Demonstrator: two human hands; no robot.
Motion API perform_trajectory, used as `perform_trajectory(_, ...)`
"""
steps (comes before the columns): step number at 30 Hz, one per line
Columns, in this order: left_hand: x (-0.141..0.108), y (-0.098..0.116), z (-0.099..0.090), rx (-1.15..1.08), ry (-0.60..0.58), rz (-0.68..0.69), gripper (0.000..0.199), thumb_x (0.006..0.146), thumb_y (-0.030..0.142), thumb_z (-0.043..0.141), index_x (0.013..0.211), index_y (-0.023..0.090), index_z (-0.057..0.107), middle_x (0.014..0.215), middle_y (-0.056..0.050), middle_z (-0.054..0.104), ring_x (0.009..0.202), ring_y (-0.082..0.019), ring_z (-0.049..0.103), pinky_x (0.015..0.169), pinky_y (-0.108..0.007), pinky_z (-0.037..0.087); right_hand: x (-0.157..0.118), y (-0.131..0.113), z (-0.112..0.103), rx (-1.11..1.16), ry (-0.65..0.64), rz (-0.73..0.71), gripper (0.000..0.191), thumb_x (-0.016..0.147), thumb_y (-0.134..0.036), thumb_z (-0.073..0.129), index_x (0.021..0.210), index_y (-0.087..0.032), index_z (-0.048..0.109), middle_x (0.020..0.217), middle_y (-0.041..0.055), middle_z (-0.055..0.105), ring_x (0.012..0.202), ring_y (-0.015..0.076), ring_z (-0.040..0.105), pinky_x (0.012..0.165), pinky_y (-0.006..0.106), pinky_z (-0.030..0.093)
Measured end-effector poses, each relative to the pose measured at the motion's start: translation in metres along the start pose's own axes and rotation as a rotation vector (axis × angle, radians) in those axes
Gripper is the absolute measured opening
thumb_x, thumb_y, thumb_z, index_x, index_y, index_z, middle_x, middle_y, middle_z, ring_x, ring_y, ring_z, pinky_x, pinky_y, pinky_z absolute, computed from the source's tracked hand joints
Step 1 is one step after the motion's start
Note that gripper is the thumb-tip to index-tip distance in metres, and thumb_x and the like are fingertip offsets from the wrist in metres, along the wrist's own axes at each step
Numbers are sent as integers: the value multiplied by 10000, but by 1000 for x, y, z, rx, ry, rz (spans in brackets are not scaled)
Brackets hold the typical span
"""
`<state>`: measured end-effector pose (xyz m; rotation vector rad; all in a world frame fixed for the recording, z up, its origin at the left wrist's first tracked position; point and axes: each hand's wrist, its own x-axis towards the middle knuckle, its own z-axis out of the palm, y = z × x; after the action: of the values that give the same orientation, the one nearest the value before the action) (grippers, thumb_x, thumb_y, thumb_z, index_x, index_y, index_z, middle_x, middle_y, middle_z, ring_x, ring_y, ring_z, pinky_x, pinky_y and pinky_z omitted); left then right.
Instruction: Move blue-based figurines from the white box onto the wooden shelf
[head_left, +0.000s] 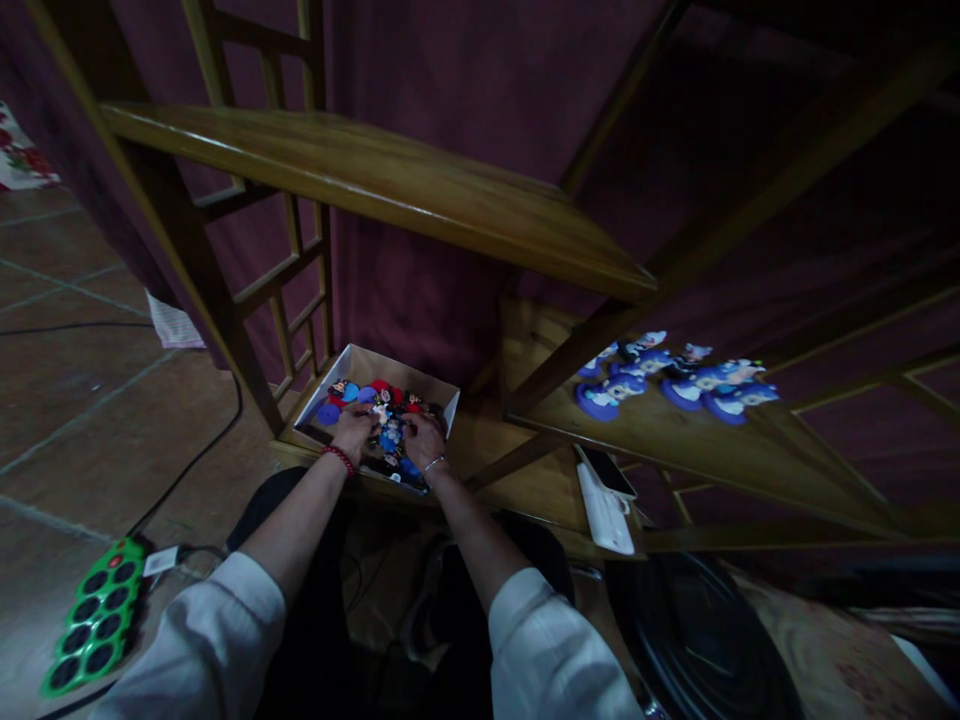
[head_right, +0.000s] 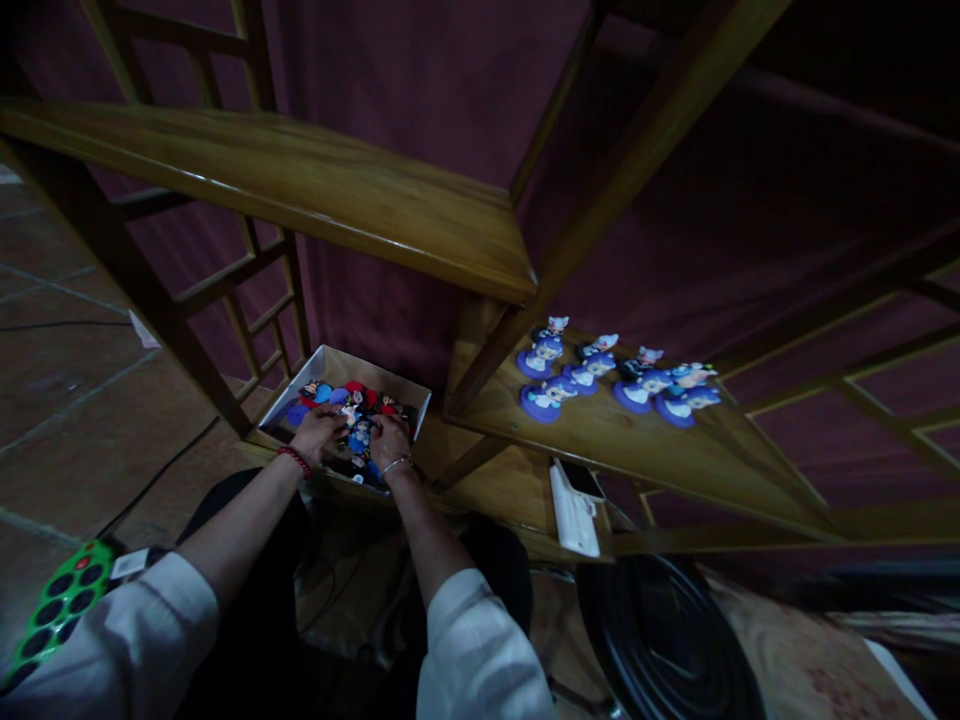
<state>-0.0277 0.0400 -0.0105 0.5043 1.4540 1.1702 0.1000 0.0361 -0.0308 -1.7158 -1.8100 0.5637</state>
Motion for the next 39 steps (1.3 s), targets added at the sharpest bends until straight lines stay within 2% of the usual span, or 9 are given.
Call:
perform_trajectory(3,-4,3,-1,27,-43,10,150,654,83,578,784,133,521,652,23,537,544,-61,523,553,-200,446,-2,-1,-1,108,-25,-11,240,744,-193,506,952,-190,625,937,39,628,915,145,551,870,264,404)
perform_trajectory(7,-8,5,-1,60,-145,46,160,653,123,599,808,126,561,652,10,569,541,-69,526,524,-191,403,-4,-1,2,265,-44,91,318,759,-331,507,1037,-199,586,933,29,641,853,142,581,810,270,442)
perform_trajectory(13,-8,1,-2,74,-307,89,305,522,249,720,780,131,606,625,4,589,530,-75,515,516,-197,386,-7,6,8,502,-47,236,385,693,-436,556,1006,-218,607,831,-18,653,748,138,592,673,246,479)
perform_trajectory(17,-10,-3,-1,42,-383,87,305,519,254,714,783,136,618,690,-15,617,585,-96,551,563,-223,430,-12,5,6,568,-34,281,411,654,-458,572,966,-194,620,798,-16,648,678,129,586,600,228,480)
perform_trajectory(23,-15,-7,-1,92,-391,101,203,553,261,678,690,136,594,639,-6,604,578,-106,559,572,-238,456,-22,0,-9,467,-8,293,351,668,-426,560,943,-215,619,753,-17,645,566,113,573,524,218,468)
perform_trajectory(27,-17,-14,-4,247,-418,148,204,605,267,622,763,141,590,614,1,599,561,-116,551,547,-245,447,-32,1,-21,287,45,256,274,694,-386,559,927,-254,620,722,-25,653,621,124,592,561,214,464)
perform_trajectory(32,-22,-26,-8,514,-498,333,158,597,234,593,720,138,616,603,4,590,573,-123,535,604,-265,451,-45,6,-33,184,50,251,280,713,-380,547,948,-244,613,694,-14,659,656,138,602,611,230,463)
perform_trajectory(36,-27,-29,-10,665,-489,426,133,578,212,597,697,188,652,704,-3,641,710,-148,568,716,-257,439,-52,7,-36,216,82,247,294,703,-378,554,943,-223,621,724,-1,665,699,145,607,662,247,466)
perform_trajectory(39,-30,-27,-9,833,-516,478,144,580,196,594,701,218,669,735,1,655,747,-152,574,727,-238,431,-55,6,-37,266,101,234,286,682,-368,572,918,-218,635,764,0,669,717,142,607,686,248,465)
